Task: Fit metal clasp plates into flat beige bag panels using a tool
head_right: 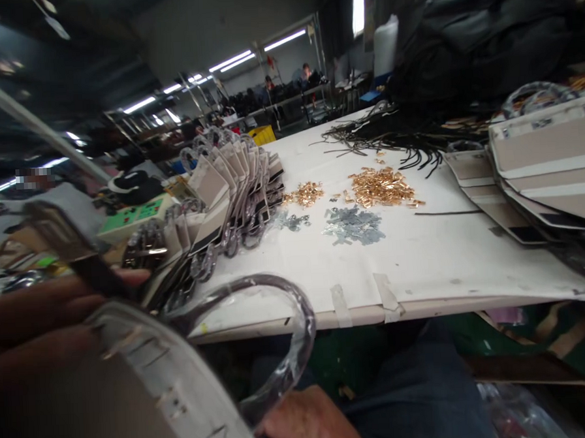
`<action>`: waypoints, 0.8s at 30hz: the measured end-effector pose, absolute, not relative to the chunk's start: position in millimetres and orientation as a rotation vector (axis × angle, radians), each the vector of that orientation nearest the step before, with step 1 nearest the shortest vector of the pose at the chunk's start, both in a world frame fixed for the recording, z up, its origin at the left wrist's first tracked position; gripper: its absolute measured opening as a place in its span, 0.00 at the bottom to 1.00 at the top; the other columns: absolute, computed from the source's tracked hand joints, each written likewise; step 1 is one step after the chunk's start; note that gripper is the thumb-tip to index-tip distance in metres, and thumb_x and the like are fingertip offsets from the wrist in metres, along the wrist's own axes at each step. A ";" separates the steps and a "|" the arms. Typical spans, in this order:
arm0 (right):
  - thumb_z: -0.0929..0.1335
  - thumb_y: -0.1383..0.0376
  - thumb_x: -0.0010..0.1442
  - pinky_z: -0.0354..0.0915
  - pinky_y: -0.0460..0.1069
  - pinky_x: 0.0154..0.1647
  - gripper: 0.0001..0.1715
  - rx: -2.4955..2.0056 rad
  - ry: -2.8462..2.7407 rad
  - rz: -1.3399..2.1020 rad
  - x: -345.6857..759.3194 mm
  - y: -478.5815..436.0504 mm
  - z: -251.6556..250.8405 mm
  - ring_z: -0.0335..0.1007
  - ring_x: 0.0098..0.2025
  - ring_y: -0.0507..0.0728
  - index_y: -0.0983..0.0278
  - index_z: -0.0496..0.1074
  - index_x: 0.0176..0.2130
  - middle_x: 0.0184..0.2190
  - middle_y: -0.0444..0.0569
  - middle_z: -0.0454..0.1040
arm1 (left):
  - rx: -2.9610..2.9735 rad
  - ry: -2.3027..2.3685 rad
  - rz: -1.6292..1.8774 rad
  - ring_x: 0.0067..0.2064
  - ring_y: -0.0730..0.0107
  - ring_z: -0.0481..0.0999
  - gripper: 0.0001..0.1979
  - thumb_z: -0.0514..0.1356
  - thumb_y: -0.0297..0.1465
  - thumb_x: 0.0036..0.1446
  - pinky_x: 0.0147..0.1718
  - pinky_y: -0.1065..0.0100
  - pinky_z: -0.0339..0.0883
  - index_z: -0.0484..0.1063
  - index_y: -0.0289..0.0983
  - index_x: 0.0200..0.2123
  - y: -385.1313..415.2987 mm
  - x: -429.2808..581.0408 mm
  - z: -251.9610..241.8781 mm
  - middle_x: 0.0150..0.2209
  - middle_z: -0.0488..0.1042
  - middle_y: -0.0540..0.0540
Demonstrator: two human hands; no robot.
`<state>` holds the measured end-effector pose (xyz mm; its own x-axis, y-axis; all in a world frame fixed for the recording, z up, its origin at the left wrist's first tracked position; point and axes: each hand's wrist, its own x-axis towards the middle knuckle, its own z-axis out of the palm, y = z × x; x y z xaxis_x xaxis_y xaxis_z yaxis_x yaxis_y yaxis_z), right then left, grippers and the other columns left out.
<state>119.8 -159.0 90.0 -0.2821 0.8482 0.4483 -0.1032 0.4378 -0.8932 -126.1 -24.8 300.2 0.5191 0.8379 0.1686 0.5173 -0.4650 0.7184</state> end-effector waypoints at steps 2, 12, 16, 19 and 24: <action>0.71 0.34 0.63 0.77 0.49 0.47 0.33 -0.774 -1.523 1.102 123.7 -170.8 81.2 0.84 0.40 0.62 0.59 0.85 0.42 0.38 0.52 0.85 | 2.232 1.061 0.345 0.47 0.74 0.83 0.19 0.64 0.36 0.62 0.41 0.79 0.72 0.80 0.39 0.56 -15.0 -106.6 285.1 0.49 0.83 0.58; 0.70 0.38 0.66 0.75 0.58 0.60 0.37 -1.513 -0.978 1.246 177.3 -226.1 -5.7 0.79 0.55 0.72 0.64 0.83 0.54 0.52 0.54 0.83 | 2.033 0.839 0.030 0.26 0.70 0.69 0.24 0.64 0.36 0.61 0.29 0.70 0.60 0.79 0.36 0.59 43.9 35.7 54.8 0.27 0.75 0.52; 0.71 0.37 0.64 0.75 0.57 0.59 0.38 -1.591 -0.900 1.234 178.8 -222.4 -13.2 0.79 0.55 0.72 0.64 0.83 0.54 0.51 0.52 0.84 | 2.128 0.999 0.159 0.43 0.58 0.78 0.21 0.69 0.35 0.60 0.45 0.61 0.68 0.81 0.39 0.56 31.9 48.3 40.3 0.43 0.82 0.44; 0.70 0.37 0.64 0.76 0.56 0.57 0.38 -1.597 -0.892 1.283 178.6 -212.0 -5.8 0.80 0.54 0.72 0.64 0.83 0.54 0.51 0.51 0.84 | 2.345 1.099 0.457 0.56 0.52 0.73 0.14 0.69 0.30 0.62 0.56 0.53 0.65 0.80 0.39 0.52 13.9 40.0 34.3 0.52 0.79 0.41; 0.72 0.37 0.61 0.80 0.54 0.53 0.34 -1.772 -1.041 1.223 192.9 -212.0 -6.3 0.82 0.52 0.72 0.60 0.86 0.50 0.46 0.48 0.86 | 2.575 0.958 0.722 0.50 0.59 0.75 0.06 0.61 0.29 0.70 0.51 0.54 0.69 0.79 0.39 0.46 -13.5 21.2 9.2 0.47 0.81 0.44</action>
